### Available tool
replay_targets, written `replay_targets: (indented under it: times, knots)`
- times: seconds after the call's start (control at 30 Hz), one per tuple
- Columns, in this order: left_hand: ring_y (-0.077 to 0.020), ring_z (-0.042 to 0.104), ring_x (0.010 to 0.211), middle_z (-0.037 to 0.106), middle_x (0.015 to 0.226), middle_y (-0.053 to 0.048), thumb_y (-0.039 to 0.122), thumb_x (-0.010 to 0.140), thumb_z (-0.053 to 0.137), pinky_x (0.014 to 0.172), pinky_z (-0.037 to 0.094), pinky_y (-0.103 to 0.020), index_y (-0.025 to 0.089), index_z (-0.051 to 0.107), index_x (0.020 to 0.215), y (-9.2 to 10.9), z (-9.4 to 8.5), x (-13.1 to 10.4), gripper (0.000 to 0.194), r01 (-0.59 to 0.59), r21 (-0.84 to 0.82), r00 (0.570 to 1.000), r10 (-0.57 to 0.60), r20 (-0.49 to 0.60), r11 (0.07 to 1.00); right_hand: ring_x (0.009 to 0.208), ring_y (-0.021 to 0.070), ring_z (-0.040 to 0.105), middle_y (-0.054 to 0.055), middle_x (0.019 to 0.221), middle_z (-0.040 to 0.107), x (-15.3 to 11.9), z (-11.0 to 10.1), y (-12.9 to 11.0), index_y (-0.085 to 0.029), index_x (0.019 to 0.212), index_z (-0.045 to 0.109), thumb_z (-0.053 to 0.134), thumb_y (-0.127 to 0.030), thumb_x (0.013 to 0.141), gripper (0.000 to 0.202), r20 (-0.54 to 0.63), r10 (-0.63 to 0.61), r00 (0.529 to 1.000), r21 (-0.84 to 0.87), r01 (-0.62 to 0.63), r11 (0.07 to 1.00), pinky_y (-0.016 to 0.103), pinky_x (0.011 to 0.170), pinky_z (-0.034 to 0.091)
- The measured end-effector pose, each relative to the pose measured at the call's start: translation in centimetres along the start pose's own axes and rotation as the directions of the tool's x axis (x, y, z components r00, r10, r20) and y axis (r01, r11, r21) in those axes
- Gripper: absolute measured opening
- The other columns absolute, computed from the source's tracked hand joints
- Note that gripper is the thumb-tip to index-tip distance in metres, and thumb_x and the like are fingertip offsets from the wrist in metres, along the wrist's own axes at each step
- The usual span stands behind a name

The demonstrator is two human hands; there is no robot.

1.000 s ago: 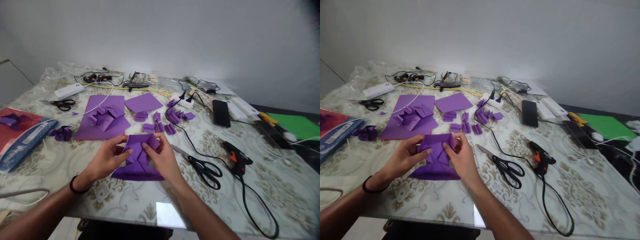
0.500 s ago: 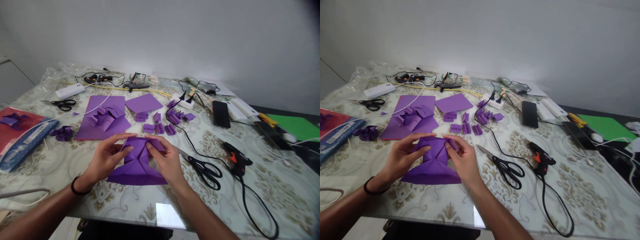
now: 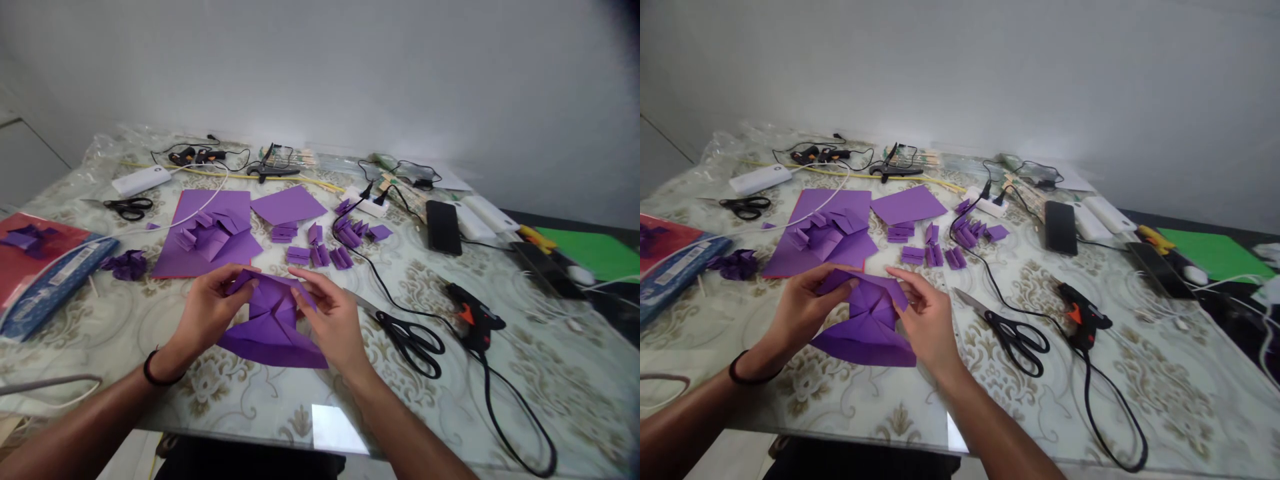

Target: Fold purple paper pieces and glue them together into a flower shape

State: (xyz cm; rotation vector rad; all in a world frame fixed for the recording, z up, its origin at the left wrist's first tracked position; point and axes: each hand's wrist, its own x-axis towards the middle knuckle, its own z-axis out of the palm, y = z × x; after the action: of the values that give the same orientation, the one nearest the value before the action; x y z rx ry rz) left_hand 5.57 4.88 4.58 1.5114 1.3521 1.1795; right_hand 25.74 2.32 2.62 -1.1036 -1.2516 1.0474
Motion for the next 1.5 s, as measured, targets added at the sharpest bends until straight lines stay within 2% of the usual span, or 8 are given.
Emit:
replay_targets:
  times: [0.43,0.6,0.8,1.0,1.17,1.33,1.4,1.5]
  knots:
    - [-0.0123,0.063,0.060,0.076,0.074,0.001,0.027,0.078,0.079,0.058,0.050,-0.022,0.021,0.088,0.103,-0.8,0.3,0.0,0.027,0.175,-0.301,0.984,-0.173,0.034,0.938,0.089,0.0166,0.081,0.001,0.109,0.086,-1.1,0.9,-0.2,-0.029,0.119,0.084,0.069,-0.016,0.094,0.031,-0.055,-0.155,0.986,-0.118,0.148,0.982,0.024,0.071,0.065]
    - [-0.0136,0.070,0.066,0.087,0.091,-0.001,0.016,0.073,0.083,0.061,0.057,-0.021,0.028,0.090,0.103,-0.4,-0.1,0.0,0.033,0.089,-0.275,0.995,-0.071,0.074,0.957,0.099,0.0218,0.079,0.004,0.112,0.084,-0.2,0.4,-0.4,-0.027,0.117,0.080,0.074,-0.026,0.092,0.026,-0.094,-0.036,0.995,-0.007,0.035,0.999,0.032,0.082,0.066]
    - [-0.0228,0.083,0.096,0.088,0.108,-0.005,0.018,0.083,0.084,0.083,0.065,-0.027,0.031,0.090,0.103,-0.2,-0.8,-0.1,0.025,-0.016,-0.304,0.980,0.075,0.183,0.952,0.079,0.0195,0.074,0.001,0.089,0.079,0.4,-0.5,-0.6,-0.027,0.103,0.076,0.072,-0.018,0.079,0.026,-0.072,0.083,0.994,0.113,-0.075,0.991,0.025,0.058,0.058]
    - [-0.0249,0.079,0.106,0.084,0.124,-0.006,0.019,0.086,0.078,0.083,0.064,-0.028,0.030,0.086,0.121,-0.3,-2.1,-0.2,0.038,0.078,-0.344,0.931,0.054,0.360,0.936,0.065,0.0140,0.066,0.001,0.095,0.082,0.7,-1.8,-0.4,-0.028,0.098,0.086,0.072,-0.016,0.079,0.026,-0.023,0.066,0.998,0.114,-0.063,0.992,0.026,0.058,0.056]
    - [-0.0350,0.069,0.130,0.077,0.138,-0.011,0.040,0.093,0.072,0.103,0.061,-0.040,0.026,0.086,0.122,0.4,-2.4,0.0,0.035,0.091,-0.429,0.910,0.100,0.403,0.899,0.084,0.0188,0.072,0.004,0.111,0.081,1.1,-3.2,-0.3,-0.029,0.109,0.086,0.070,-0.015,0.078,0.038,0.127,0.075,0.989,0.153,-0.095,0.984,0.028,0.067,0.060]
    - [-0.0271,0.078,0.105,0.085,0.117,-0.010,0.034,0.090,0.083,0.085,0.062,-0.031,0.024,0.090,0.108,0.6,-2.2,0.7,0.021,0.057,-0.120,0.952,-0.018,0.307,0.991,0.119,0.0282,0.068,0.009,0.139,0.070,1.1,-4.6,-0.8,-0.029,0.138,0.075,0.069,-0.042,0.093,0.047,0.433,0.081,0.898,0.207,-0.186,0.960,0.039,0.091,0.064]
    - [-0.0243,0.079,0.092,0.086,0.108,-0.010,0.031,0.086,0.086,0.074,0.062,-0.028,0.023,0.090,0.104,0.5,-2.2,0.9,0.020,0.063,-0.116,0.953,-0.025,0.303,0.991,0.113,0.0274,0.069,0.010,0.129,0.073,1.1,-4.5,-1.0,-0.028,0.136,0.075,0.070,-0.051,0.095,0.048,0.469,0.113,0.876,0.171,-0.216,0.961,0.040,0.090,0.064]
    - [-0.0201,0.077,0.077,0.086,0.099,-0.009,0.030,0.083,0.086,0.064,0.059,-0.025,0.022,0.089,0.098,0.1,-2.1,1.0,0.017,0.087,-0.134,0.943,-0.039,0.329,0.987,0.085,0.0198,0.067,0.006,0.098,0.074,1.2,-3.7,-0.9,-0.025,0.112,0.081,0.074,-0.052,0.096,0.032,0.354,0.166,0.920,0.016,-0.184,0.983,0.033,0.075,0.061]
